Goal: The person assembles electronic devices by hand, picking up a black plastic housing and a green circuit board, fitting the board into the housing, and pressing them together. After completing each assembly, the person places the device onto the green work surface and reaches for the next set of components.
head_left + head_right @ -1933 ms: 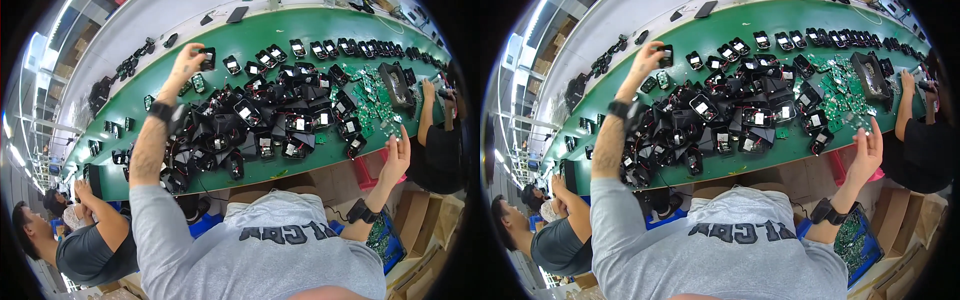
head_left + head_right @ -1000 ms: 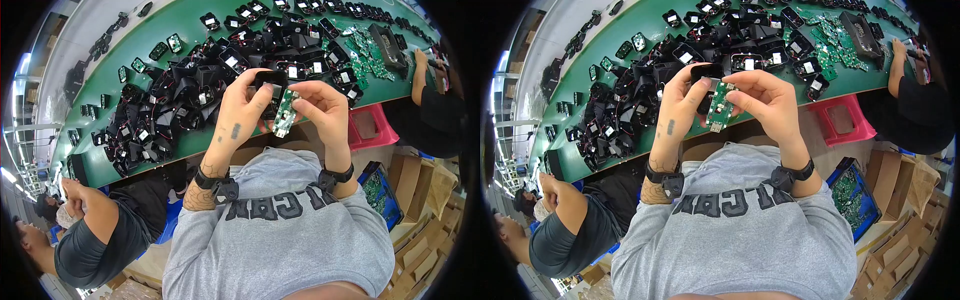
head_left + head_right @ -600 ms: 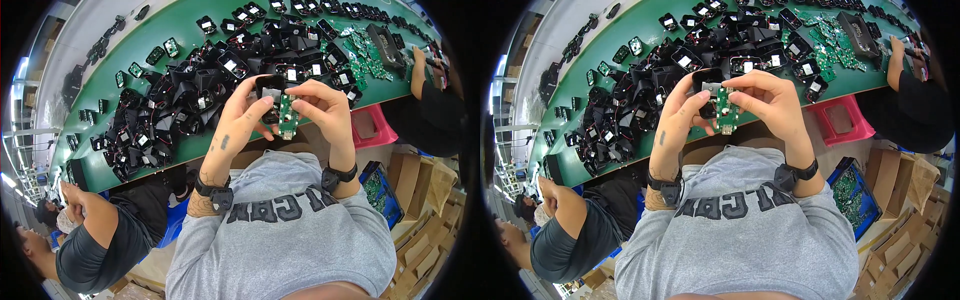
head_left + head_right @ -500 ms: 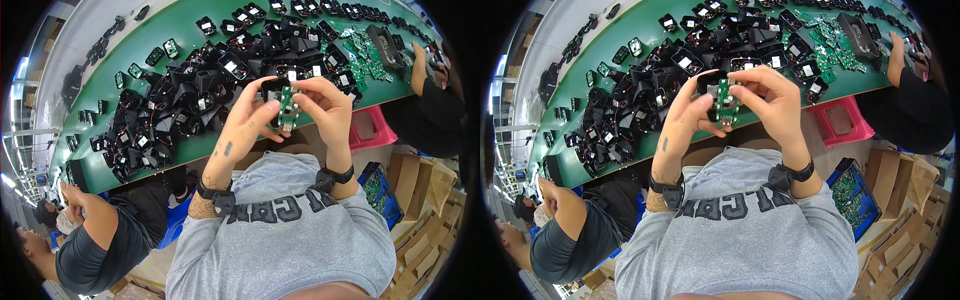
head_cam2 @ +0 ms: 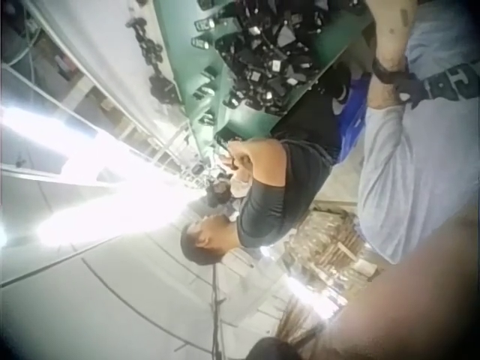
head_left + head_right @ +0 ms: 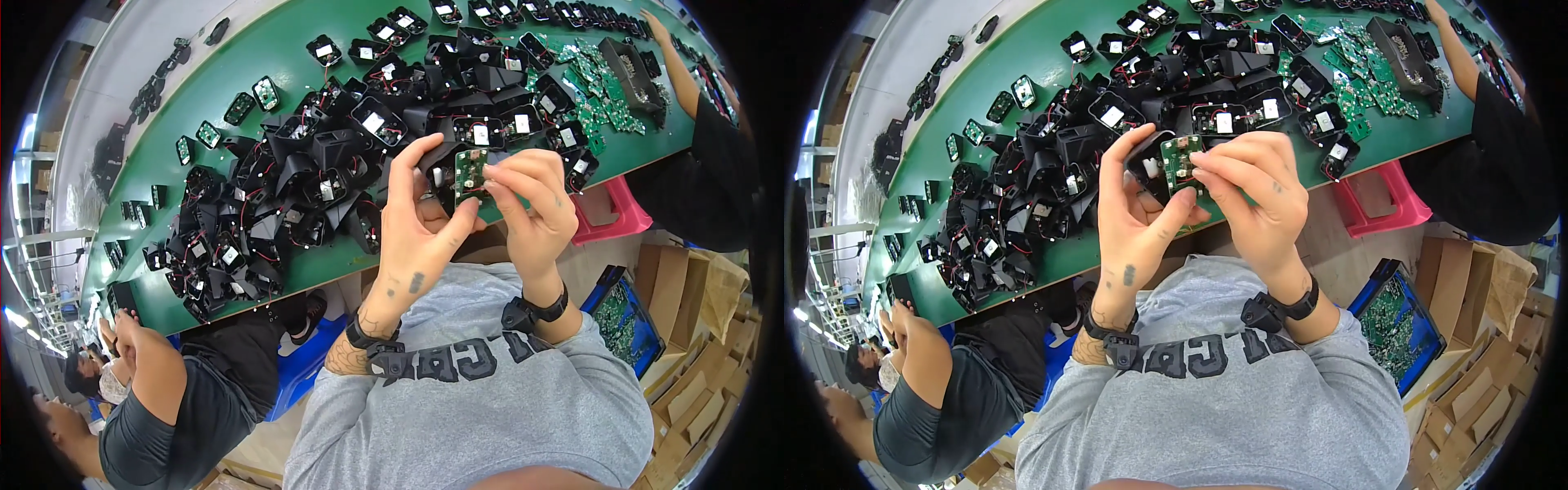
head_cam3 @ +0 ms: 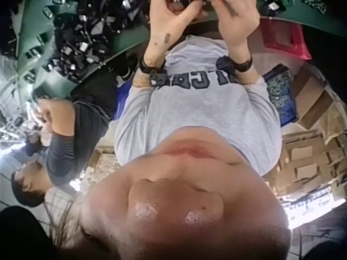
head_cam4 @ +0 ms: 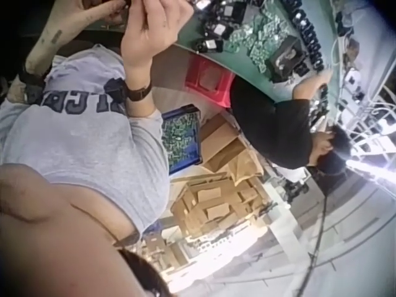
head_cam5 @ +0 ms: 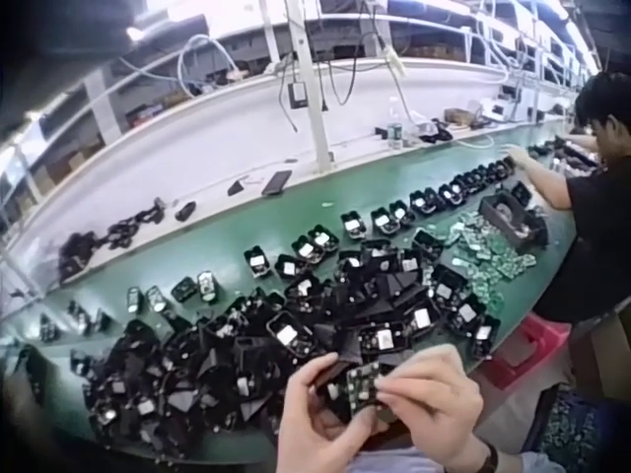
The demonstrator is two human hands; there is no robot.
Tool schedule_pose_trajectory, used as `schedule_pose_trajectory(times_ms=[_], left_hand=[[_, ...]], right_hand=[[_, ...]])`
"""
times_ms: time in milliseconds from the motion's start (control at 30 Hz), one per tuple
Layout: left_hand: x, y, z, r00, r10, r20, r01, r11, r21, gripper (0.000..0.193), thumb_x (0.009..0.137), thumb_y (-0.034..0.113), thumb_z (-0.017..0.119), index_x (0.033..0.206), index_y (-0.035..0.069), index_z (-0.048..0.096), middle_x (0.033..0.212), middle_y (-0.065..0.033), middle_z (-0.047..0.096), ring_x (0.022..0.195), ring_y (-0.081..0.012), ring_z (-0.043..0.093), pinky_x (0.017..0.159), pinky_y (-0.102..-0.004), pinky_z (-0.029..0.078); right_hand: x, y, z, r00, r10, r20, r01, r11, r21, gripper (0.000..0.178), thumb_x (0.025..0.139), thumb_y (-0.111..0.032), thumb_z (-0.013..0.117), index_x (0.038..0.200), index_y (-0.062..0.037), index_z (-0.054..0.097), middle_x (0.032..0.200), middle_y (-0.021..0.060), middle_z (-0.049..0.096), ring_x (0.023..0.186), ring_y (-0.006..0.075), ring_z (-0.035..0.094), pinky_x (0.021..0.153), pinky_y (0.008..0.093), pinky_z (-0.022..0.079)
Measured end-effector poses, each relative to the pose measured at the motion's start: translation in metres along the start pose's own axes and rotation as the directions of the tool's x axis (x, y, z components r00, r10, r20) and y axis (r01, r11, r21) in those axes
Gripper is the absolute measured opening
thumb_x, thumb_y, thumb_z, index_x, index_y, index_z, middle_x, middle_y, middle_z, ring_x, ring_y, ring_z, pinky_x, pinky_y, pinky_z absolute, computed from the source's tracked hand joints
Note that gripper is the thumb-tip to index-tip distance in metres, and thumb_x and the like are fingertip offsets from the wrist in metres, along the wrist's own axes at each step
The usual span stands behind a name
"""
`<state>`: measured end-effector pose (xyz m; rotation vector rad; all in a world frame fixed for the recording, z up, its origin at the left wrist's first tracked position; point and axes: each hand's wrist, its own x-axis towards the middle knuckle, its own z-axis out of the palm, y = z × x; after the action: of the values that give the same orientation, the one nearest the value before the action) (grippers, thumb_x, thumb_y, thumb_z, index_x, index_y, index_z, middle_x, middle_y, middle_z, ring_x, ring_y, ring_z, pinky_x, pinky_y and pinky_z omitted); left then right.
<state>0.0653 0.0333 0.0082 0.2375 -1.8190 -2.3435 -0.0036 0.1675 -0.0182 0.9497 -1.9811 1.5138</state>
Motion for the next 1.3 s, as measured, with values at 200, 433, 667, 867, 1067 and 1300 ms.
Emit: schedule_pose_trajectory(times_ms=[200, 433, 667, 867, 1067, 1300], left_hand=[[0.008, -0.024, -0.002, 0.942, 0.328, -0.073, -0.293, 0.909, 0.298, 0.061, 0.081, -0.005, 0.064, 0.133, 0.007, 0.033, 0.115, -0.0117, 0.054, 0.100, -0.0180, 0.061, 0.079, -0.0284, 0.056], [0.010, -0.036, -0.003, 0.875, 0.484, -0.002, -0.438, 0.795, 0.419, 0.062, 0.081, -0.006, 0.065, 0.133, 0.004, 0.033, 0.117, -0.0139, 0.056, 0.104, -0.0192, 0.060, 0.079, -0.0292, 0.056], [0.010, -0.034, -0.004, 0.892, 0.450, -0.046, -0.394, 0.823, 0.409, 0.061, 0.082, -0.002, 0.066, 0.133, 0.004, 0.033, 0.112, -0.0120, 0.057, 0.100, -0.0174, 0.060, 0.078, -0.0276, 0.055], [0.011, -0.028, -0.004, 0.931, 0.359, -0.072, -0.316, 0.887, 0.336, 0.061, 0.083, -0.001, 0.066, 0.134, 0.006, 0.033, 0.109, -0.0096, 0.056, 0.097, -0.0159, 0.061, 0.076, -0.0253, 0.055], [0.012, -0.030, -0.002, 0.915, 0.397, -0.071, -0.351, 0.870, 0.346, 0.059, 0.082, -0.007, 0.061, 0.133, 0.005, 0.035, 0.109, -0.0126, 0.058, 0.095, -0.0182, 0.064, 0.074, -0.0274, 0.057], [0.012, -0.035, -0.001, 0.895, 0.445, -0.043, -0.400, 0.841, 0.364, 0.057, 0.081, -0.008, 0.062, 0.132, 0.004, 0.038, 0.116, -0.0134, 0.057, 0.095, -0.0187, 0.065, 0.073, -0.0273, 0.057]], right_hand=[[-0.008, 0.004, 0.004, 0.699, 0.539, 0.470, -0.710, 0.446, 0.544, 0.012, 0.082, -0.006, 0.067, 0.088, 0.0038, 0.068, 0.095, 0.0051, 0.056, 0.091, 0.0159, 0.054, 0.083, 0.0289, 0.043], [-0.015, 0.012, 0.011, 0.665, 0.571, 0.482, -0.691, 0.224, 0.688, 0.010, 0.085, -0.007, 0.066, 0.086, 0.0023, 0.069, 0.090, 0.0013, 0.057, 0.092, 0.0119, 0.053, 0.086, 0.0258, 0.040], [-0.015, 0.010, 0.014, 0.681, 0.547, 0.487, -0.682, 0.232, 0.694, 0.021, 0.089, -0.016, 0.063, 0.090, 0.0043, 0.067, 0.097, 0.0034, 0.055, 0.096, 0.0144, 0.053, 0.088, 0.0295, 0.042], [-0.013, 0.013, -0.001, 0.748, 0.475, 0.464, -0.663, 0.543, 0.515, 0.020, 0.089, -0.011, 0.061, 0.098, 0.0060, 0.068, 0.101, 0.0070, 0.054, 0.098, 0.0165, 0.053, 0.090, 0.0301, 0.041], [-0.012, 0.012, -0.002, 0.768, 0.482, 0.422, -0.641, 0.573, 0.510, 0.018, 0.088, -0.008, 0.062, 0.099, 0.0049, 0.067, 0.100, 0.0076, 0.053, 0.102, 0.0171, 0.052, 0.092, 0.0311, 0.042], [-0.014, 0.009, 0.001, 0.763, 0.492, 0.419, -0.646, 0.554, 0.525, 0.016, 0.090, -0.010, 0.059, 0.092, 0.0037, 0.066, 0.102, 0.0058, 0.052, 0.101, 0.0158, 0.051, 0.092, 0.0305, 0.039]])
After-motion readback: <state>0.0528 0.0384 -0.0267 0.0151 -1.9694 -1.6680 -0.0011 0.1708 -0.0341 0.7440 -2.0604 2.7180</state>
